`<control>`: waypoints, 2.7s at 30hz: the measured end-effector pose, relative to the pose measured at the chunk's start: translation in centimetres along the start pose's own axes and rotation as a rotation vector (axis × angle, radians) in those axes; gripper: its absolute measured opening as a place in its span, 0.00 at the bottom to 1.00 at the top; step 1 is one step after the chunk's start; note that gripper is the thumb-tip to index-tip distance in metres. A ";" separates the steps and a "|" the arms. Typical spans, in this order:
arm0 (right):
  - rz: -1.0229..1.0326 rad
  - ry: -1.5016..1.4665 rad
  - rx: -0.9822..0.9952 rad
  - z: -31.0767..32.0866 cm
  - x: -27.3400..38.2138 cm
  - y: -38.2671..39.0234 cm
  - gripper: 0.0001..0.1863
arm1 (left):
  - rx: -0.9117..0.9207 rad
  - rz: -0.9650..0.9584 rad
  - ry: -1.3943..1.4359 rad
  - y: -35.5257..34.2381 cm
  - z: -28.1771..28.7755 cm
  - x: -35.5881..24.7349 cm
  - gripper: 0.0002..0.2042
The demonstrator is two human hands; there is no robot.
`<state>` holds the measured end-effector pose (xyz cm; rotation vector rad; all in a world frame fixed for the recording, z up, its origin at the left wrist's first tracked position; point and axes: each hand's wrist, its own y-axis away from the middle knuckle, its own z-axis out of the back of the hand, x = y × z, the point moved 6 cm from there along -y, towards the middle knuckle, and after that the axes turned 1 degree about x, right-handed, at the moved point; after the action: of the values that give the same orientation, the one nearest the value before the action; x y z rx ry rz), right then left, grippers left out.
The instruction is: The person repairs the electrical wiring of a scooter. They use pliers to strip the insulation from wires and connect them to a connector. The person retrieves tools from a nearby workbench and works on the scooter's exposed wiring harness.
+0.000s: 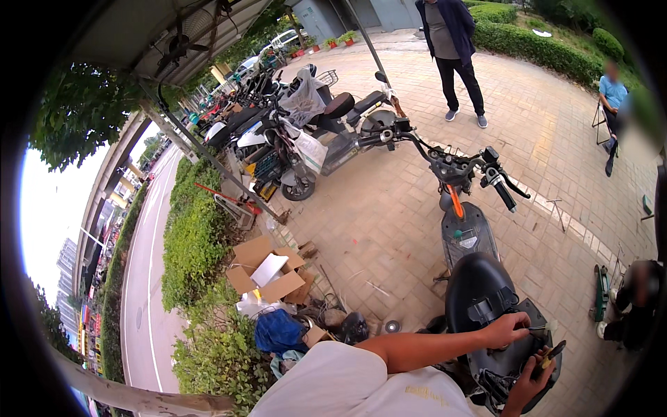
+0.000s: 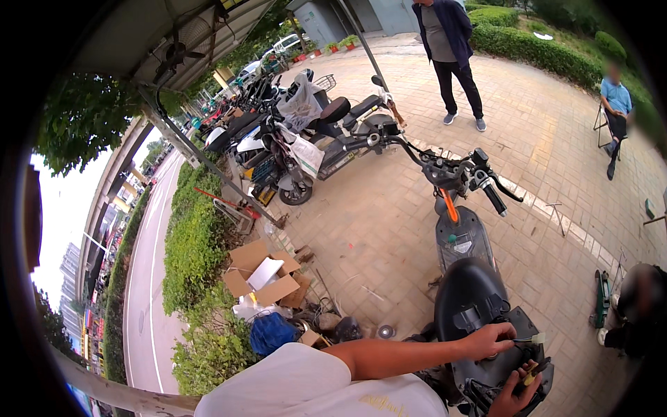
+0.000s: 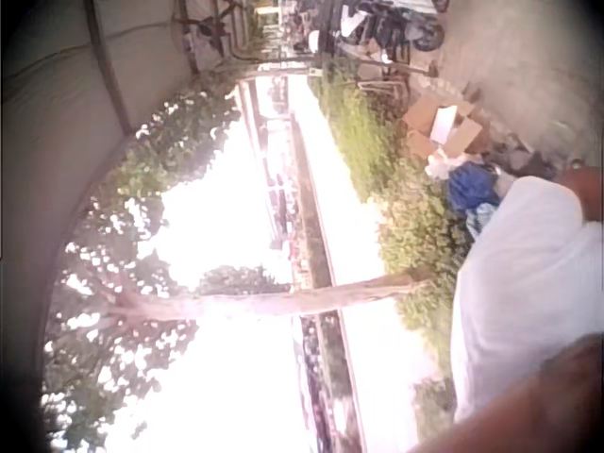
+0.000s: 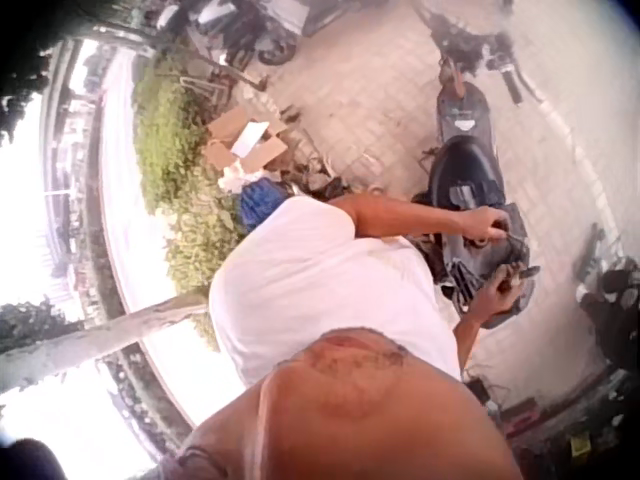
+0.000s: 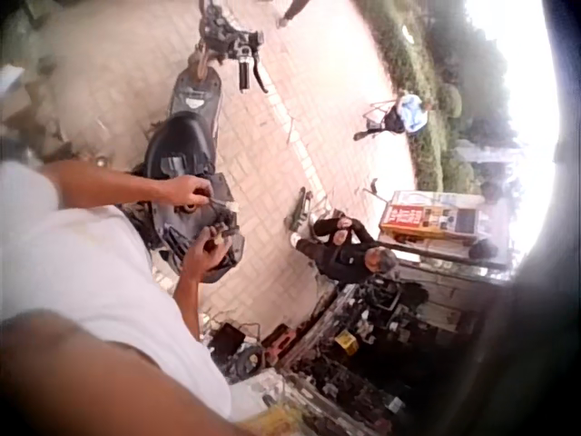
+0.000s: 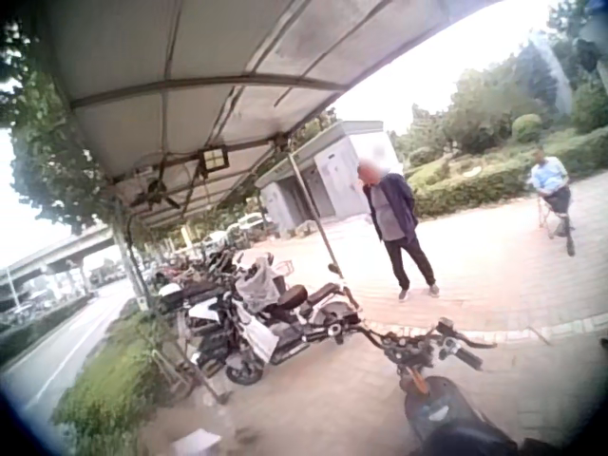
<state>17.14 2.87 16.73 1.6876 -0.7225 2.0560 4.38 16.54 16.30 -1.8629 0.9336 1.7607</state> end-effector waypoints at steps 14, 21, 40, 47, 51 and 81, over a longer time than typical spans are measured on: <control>-0.130 0.386 -0.381 -2.3 2.4 -0.3 0.24 | 0.317 -0.226 -0.221 -1.6 1.9 -1.9 0.09; -0.359 0.045 -0.255 -3.3 2.2 -2.6 0.21 | 0.449 0.118 -0.062 -3.9 3.1 1.4 0.10; -0.380 0.026 -0.165 0.2 -1.1 -3.6 0.24 | 0.314 -0.061 -0.406 -3.3 0.8 0.0 0.08; -0.441 0.235 -0.318 -0.3 -1.1 -4.2 0.31 | 0.448 -0.193 -0.538 -3.5 -0.3 -1.2 0.06; -0.421 0.295 -0.410 -1.1 -1.1 -3.4 0.29 | 0.726 0.439 -0.005 -3.8 -0.7 -0.2 0.06; -0.264 0.500 -0.101 -4.7 2.9 4.7 0.24 | 0.792 0.189 -0.132 -5.1 -0.7 1.0 0.09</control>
<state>10.12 1.85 18.22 1.0761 -0.4045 2.0829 8.51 19.40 14.64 -1.1633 1.5075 1.2886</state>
